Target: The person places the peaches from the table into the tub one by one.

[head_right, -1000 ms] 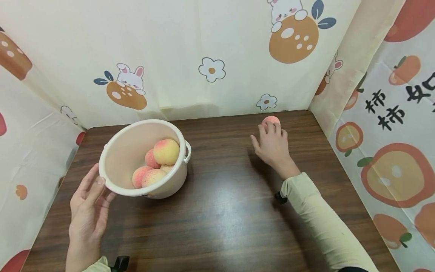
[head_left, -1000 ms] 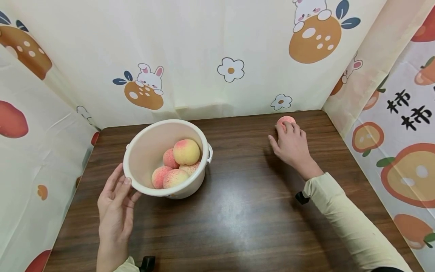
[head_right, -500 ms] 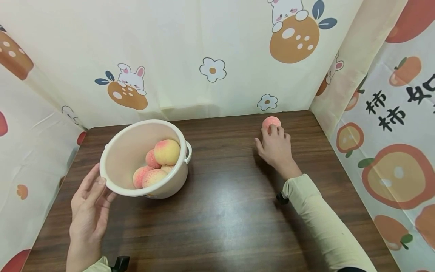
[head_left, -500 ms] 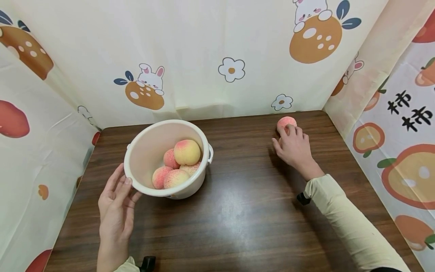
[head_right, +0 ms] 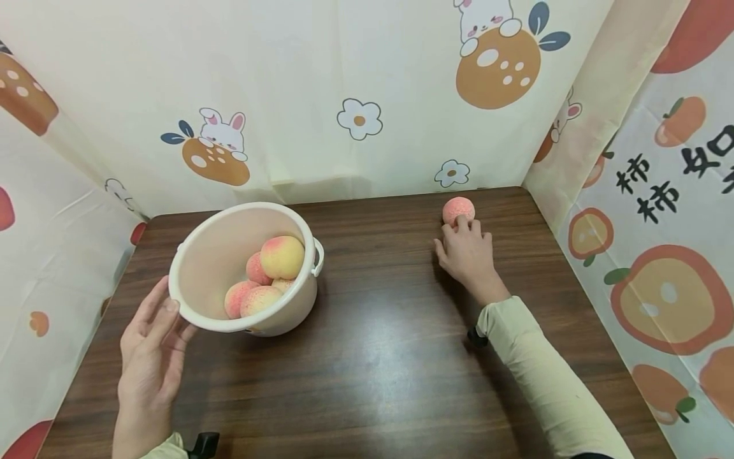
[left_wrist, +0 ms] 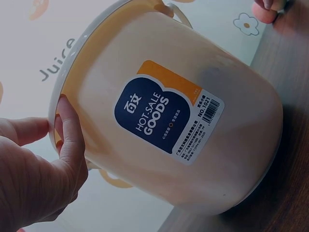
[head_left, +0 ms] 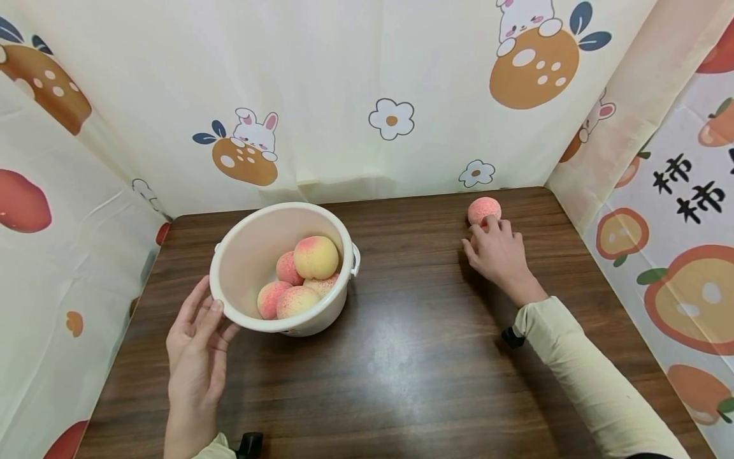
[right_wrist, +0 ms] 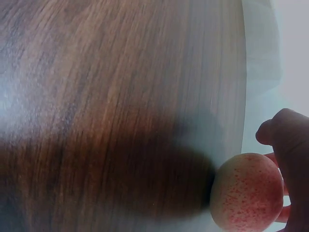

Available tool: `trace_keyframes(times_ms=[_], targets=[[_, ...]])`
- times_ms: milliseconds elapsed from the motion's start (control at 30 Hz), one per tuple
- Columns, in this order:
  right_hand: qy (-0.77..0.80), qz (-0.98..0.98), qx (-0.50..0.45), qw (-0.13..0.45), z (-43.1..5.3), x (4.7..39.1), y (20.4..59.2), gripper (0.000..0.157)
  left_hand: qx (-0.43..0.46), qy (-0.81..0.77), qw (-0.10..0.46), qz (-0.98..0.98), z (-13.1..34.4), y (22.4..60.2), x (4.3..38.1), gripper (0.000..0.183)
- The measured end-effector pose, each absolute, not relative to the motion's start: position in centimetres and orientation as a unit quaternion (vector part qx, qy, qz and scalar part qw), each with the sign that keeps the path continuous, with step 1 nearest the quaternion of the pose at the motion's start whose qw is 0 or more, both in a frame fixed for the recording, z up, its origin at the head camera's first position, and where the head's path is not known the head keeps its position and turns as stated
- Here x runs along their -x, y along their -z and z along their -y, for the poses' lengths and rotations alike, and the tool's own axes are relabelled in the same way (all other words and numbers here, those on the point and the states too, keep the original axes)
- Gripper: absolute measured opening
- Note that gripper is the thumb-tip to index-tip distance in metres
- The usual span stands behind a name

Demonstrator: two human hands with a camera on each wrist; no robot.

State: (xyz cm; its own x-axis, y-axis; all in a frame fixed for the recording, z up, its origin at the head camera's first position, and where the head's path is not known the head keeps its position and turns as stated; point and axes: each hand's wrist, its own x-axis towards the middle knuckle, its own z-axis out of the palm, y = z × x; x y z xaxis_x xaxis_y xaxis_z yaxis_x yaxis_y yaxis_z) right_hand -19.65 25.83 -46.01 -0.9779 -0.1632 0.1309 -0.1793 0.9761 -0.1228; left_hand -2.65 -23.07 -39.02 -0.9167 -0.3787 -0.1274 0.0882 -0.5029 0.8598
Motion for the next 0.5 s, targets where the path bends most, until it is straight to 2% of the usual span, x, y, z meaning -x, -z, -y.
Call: trace_keyframes(times_ms=[200, 500], targets=[[-0.068, 0.993, -0.087, 0.051, -25.89, 19.32, 46.07, 0.031, -0.152, 0.855, 0.136, 0.477, 23.02, 39.04, 2.63, 0.049], [-0.088, 0.992, -0.080, 0.032, -25.98, 19.00, 46.52, 0.040, -0.148, 0.857, 0.138, 0.473, 23.03, 39.05, 2.60, 0.049]])
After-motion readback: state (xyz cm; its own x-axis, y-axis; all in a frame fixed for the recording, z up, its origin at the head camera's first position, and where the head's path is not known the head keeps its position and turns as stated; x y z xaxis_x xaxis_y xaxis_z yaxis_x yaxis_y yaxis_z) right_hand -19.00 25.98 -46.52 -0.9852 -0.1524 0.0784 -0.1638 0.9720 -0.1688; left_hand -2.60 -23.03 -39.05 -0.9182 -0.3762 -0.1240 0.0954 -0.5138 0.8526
